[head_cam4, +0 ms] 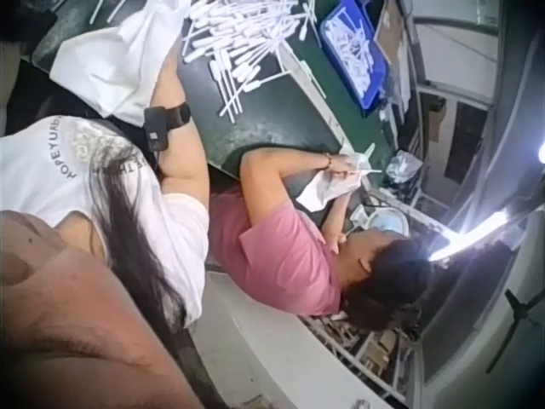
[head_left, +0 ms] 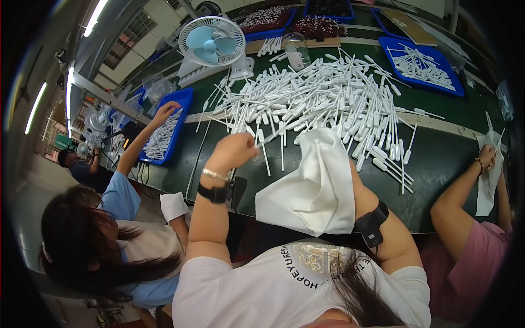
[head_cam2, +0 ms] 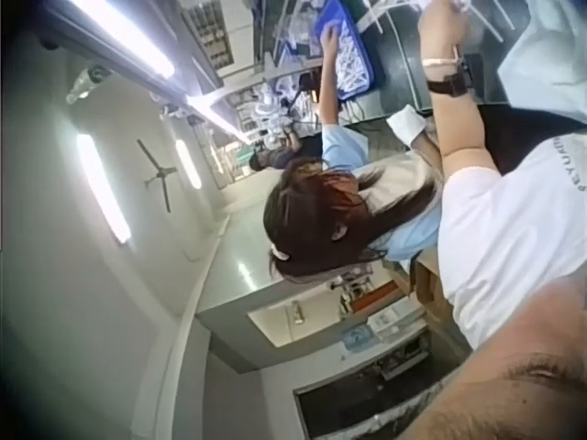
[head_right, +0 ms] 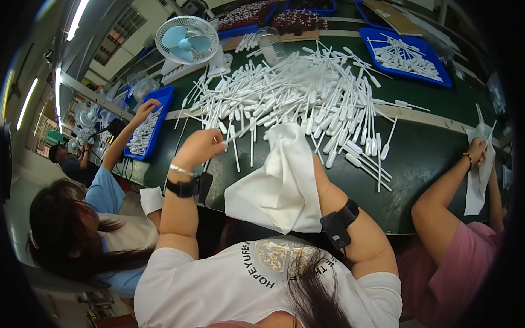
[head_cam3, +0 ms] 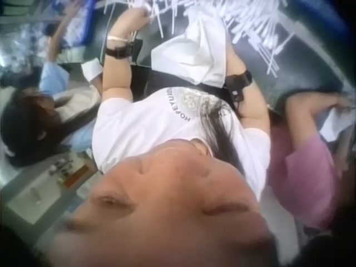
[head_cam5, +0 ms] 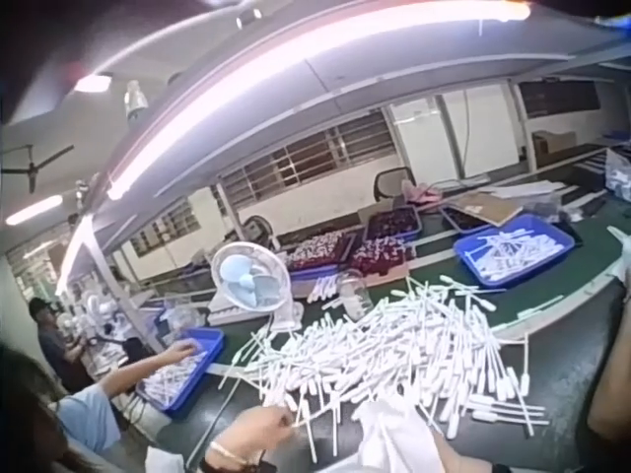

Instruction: The person picks up a white plastic part from a pile, wipes it with a cloth, and places it into a blue tray, occasionally reaching for a glass bottle to dampen the cloth.

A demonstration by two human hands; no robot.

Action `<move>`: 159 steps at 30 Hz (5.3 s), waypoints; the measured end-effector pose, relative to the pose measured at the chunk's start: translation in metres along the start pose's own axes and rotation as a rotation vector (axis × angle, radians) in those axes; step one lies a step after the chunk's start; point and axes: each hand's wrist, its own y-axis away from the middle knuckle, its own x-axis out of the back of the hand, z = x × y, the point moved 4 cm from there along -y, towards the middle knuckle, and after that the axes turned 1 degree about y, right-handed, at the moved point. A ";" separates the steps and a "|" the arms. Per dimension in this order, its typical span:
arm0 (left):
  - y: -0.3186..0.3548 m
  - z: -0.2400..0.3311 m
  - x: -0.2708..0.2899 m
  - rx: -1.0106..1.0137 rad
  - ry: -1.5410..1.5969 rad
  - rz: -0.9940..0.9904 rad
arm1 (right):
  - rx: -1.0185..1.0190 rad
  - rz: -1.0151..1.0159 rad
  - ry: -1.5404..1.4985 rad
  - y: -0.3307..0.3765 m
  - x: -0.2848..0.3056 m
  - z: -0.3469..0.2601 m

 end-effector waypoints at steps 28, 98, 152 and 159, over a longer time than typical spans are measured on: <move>0.076 0.088 -0.087 -0.021 1.422 -0.174 | 0.130 -0.162 0.437 -0.009 -0.005 0.020; 0.079 0.095 -0.098 -0.037 1.595 -0.032 | 0.153 -0.190 0.484 -0.011 -0.005 0.027; 0.069 0.115 -0.088 -0.352 1.561 0.204 | 0.267 -0.327 -0.057 -0.020 0.003 0.030; 0.045 0.094 -0.098 -0.200 1.730 0.028 | 0.562 -0.059 0.590 -0.009 -0.004 0.026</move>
